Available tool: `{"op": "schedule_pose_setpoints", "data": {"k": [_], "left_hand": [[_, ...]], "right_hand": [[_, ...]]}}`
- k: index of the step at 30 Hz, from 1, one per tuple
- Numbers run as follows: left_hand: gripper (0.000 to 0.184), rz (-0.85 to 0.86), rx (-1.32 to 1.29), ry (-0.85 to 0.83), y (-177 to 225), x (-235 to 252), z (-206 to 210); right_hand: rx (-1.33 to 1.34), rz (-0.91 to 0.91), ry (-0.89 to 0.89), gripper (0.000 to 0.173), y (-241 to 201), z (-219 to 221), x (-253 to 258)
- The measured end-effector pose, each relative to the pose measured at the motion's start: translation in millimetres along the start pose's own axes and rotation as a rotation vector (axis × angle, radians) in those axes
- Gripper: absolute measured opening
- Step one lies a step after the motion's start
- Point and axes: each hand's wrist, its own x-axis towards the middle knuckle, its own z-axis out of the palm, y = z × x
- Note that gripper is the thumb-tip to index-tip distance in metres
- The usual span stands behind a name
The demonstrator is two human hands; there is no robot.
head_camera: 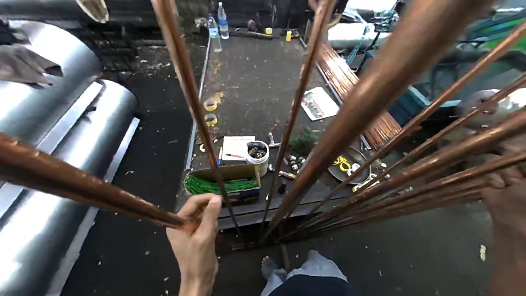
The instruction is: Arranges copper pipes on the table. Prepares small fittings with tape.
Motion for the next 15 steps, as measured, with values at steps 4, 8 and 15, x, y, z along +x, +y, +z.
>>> {"op": "schedule_pose_setpoints", "data": {"k": [4, 8, 15], "left_hand": [[0.038, 0.250, 0.208, 0.160, -19.5, 14.3, 14.8], [0.071, 0.244, 0.189, 0.039, -25.6, 32.2, 20.3], [0.070, 0.248, 0.089, -0.217, -41.8, 68.0, 8.1]], "right_hand": [[-0.340, -0.182, -0.091, 0.031, -14.0, 5.6, 17.3], [-0.785, -0.243, 0.012, 0.032, -35.6, 27.5, 10.7], [-0.905, -0.345, -0.028, 0.048, -8.9, 25.6, 7.7]]}}
